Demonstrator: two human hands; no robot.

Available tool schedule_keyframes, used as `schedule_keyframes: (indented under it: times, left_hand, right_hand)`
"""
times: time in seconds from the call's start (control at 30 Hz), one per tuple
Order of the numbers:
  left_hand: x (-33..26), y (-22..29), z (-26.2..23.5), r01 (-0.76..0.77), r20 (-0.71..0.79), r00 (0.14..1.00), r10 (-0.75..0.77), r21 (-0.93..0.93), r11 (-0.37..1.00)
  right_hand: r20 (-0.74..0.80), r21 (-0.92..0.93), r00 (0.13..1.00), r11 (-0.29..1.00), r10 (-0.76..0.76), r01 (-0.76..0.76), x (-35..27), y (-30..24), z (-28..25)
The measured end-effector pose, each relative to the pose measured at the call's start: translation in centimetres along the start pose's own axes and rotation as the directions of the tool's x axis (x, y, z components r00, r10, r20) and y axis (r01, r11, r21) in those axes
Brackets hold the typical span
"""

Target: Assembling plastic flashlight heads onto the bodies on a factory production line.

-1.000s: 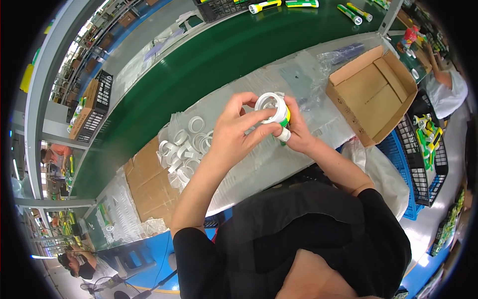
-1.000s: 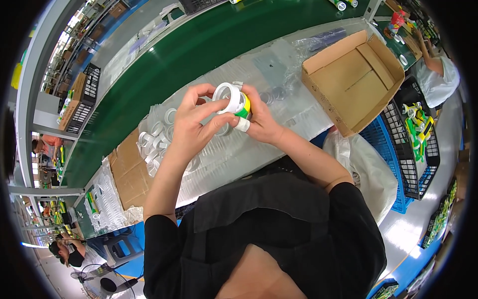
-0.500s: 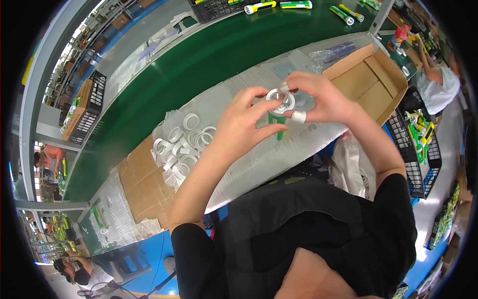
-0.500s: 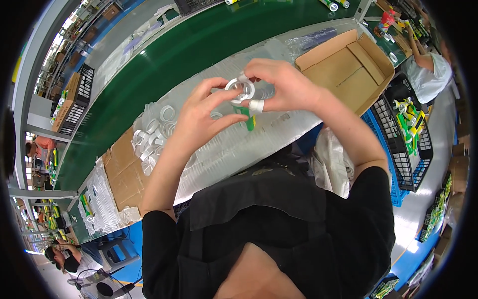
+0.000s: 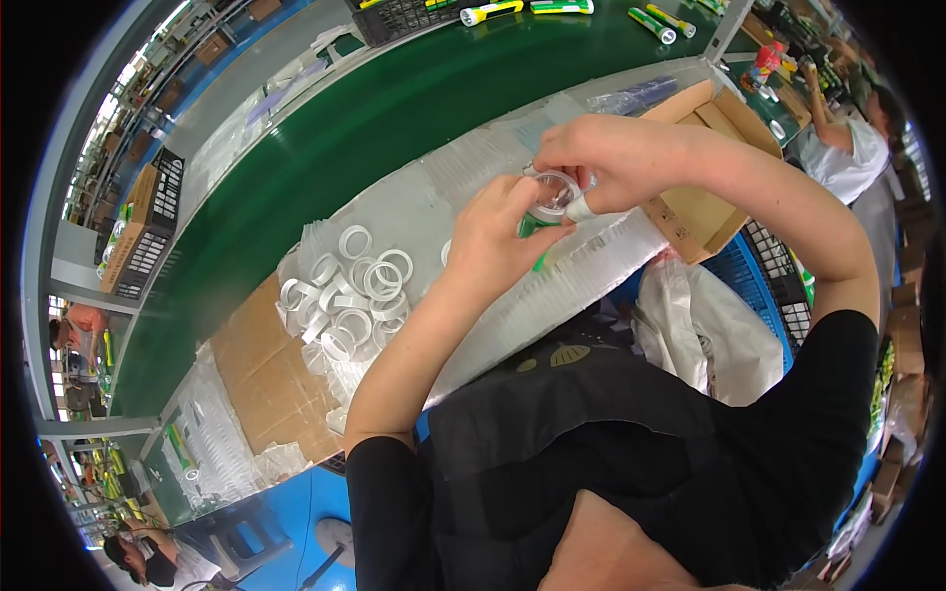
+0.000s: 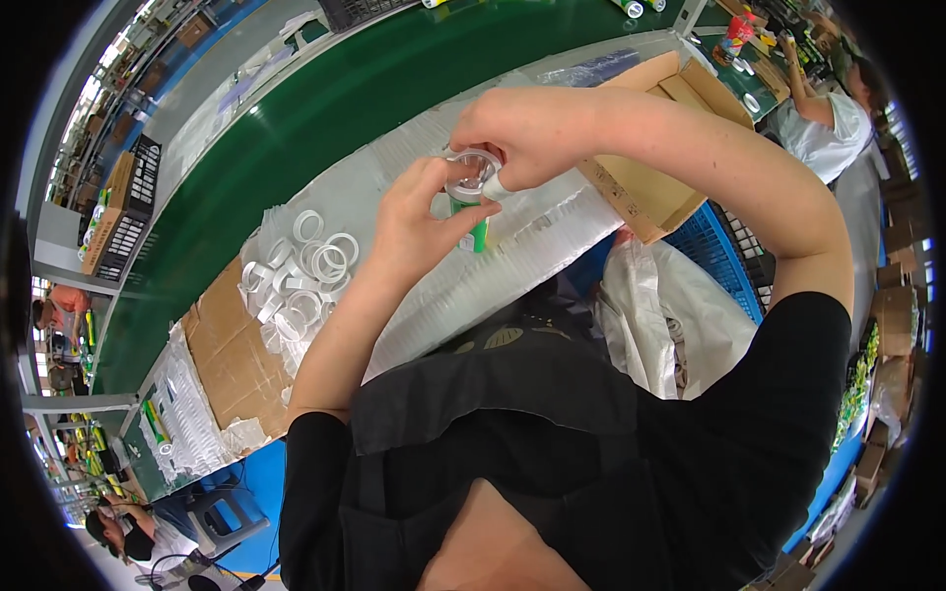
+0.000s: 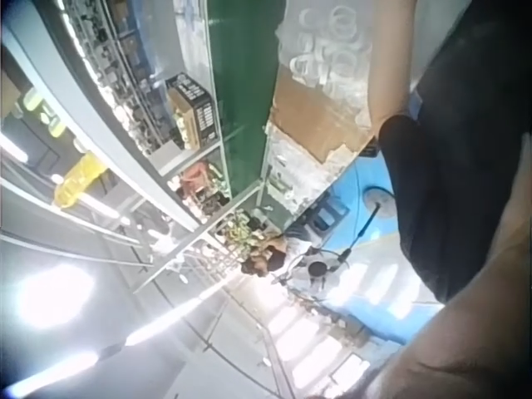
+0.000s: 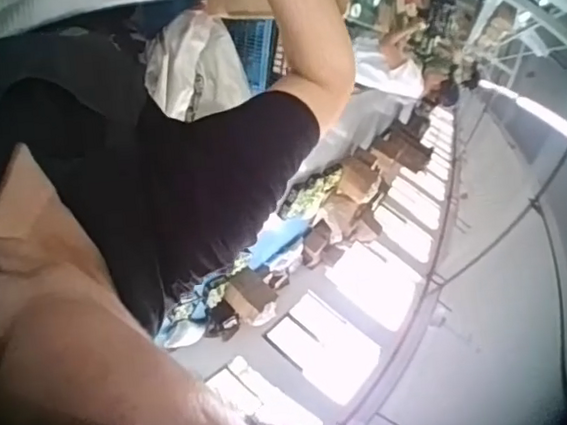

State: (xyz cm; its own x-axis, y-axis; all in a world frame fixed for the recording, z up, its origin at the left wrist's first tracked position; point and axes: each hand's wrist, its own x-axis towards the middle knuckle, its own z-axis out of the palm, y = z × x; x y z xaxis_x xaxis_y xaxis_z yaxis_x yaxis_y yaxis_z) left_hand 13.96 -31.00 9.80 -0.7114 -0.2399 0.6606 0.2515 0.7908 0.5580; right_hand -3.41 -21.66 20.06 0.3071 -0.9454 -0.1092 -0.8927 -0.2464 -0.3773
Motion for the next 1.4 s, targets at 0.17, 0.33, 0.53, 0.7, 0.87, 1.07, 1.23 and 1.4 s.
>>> schedule_keyframes:
  times: [0.17, 0.33, 0.53, 0.7, 0.87, 1.07, 1.23, 1.4]
  left_hand:
    - [0.0, -0.2, 0.4, 0.051, -0.026, 0.998, -0.05, 0.051, 0.997]
    - [0.9, -0.7, 0.5, 0.078, -0.082, 0.993, -0.079, -0.025, 0.997]
    - [-0.1, -1.0, 0.4, 0.001, -0.078, 0.997, -0.002, -0.015, 1.0]
    - [-0.5, -1.9, -0.9, 0.092, -0.026, 0.995, -0.099, -0.184, 0.979]
    - [0.5, -1.1, -1.8, 0.395, 0.101, 0.894, -0.436, -0.636, 0.663]
    - [6.7, 1.4, -4.5, 0.113, -0.152, 0.958, -0.241, -0.573, 0.812]
    - [12.0, -8.5, -4.6, 0.006, 0.008, 1.0, -0.004, -0.21, 0.978]
    - [18.5, -25.1, -6.2, -0.066, 0.194, 0.978, -0.071, 0.621, 0.781]
  right_hand:
    - [0.104, -0.049, 0.93, 0.936, 0.352, -0.348, 1.2, -2.3, -0.5]
    - [-0.421, -0.002, 0.886, 0.977, 0.192, -0.213, -0.5, 0.6, 1.7]
    - [-0.313, 0.068, 0.92, 0.972, 0.234, -0.224, -0.5, -0.6, 3.0]
    - [-0.583, 0.665, 0.744, 0.718, 0.326, 0.207, 1.0, 1.5, 13.8]
    - [-0.495, 0.855, 0.638, 0.462, 0.59, 0.235, 5.4, -2.7, 21.2]
    - [0.022, 1.0, 0.995, 0.021, -0.101, -0.02, 2.5, 1.1, 7.2]
    - [-0.383, 0.426, 0.913, 0.904, 0.137, 0.043, 6.2, 13.4, 0.3]
    - [-0.596, -0.042, 0.756, 0.93, 0.271, -0.366, 7.1, 27.1, -1.3]
